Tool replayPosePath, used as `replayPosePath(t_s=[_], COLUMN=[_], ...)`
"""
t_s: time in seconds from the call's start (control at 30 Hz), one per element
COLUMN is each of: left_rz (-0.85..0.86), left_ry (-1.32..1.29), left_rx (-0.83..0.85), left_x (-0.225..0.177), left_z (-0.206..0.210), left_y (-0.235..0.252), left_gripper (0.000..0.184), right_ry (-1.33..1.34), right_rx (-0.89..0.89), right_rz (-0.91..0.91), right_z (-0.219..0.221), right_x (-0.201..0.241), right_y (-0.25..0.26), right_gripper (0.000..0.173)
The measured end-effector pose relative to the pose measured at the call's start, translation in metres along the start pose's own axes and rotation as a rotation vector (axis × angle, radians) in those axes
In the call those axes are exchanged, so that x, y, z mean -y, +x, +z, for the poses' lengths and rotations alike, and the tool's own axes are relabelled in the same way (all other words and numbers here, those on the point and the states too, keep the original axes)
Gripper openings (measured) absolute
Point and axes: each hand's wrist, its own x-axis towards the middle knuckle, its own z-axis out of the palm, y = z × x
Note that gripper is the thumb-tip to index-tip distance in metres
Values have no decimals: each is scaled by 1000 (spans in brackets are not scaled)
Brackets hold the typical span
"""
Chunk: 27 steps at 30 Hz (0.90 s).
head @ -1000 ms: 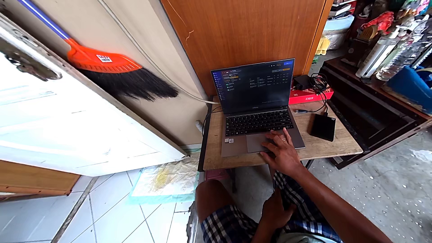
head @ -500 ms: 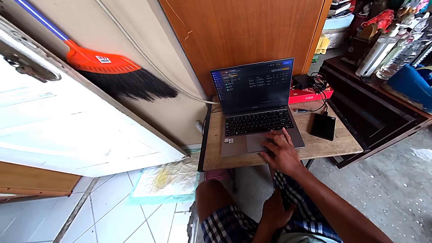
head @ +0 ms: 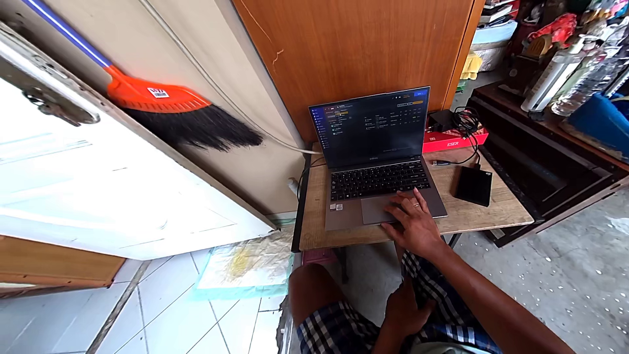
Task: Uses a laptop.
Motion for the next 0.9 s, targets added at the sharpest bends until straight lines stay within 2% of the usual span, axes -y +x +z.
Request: replayPosePath(t_s=[0.33,0.5,0.73,0.9], left_rz=[-8,-5,-1,-3], left_ry=[-2,-10,-14,-12], left_rx=[-5,-12,-8,1], left_x=[-2,-3,-1,-3], left_z=[0,0,0,-1], left_y=[0,-2,-1,-1], left_gripper=[88,87,87,87], right_ry=[-16,-24,19,-24], right_rx=[11,85,-67,29], right_rz=[-7,-11,65,-12], right_z=[0,-2,1,1], right_x=[-2,0,0,-1], right_y=[-1,0,-2,-1], right_gripper=[43,42,47,43])
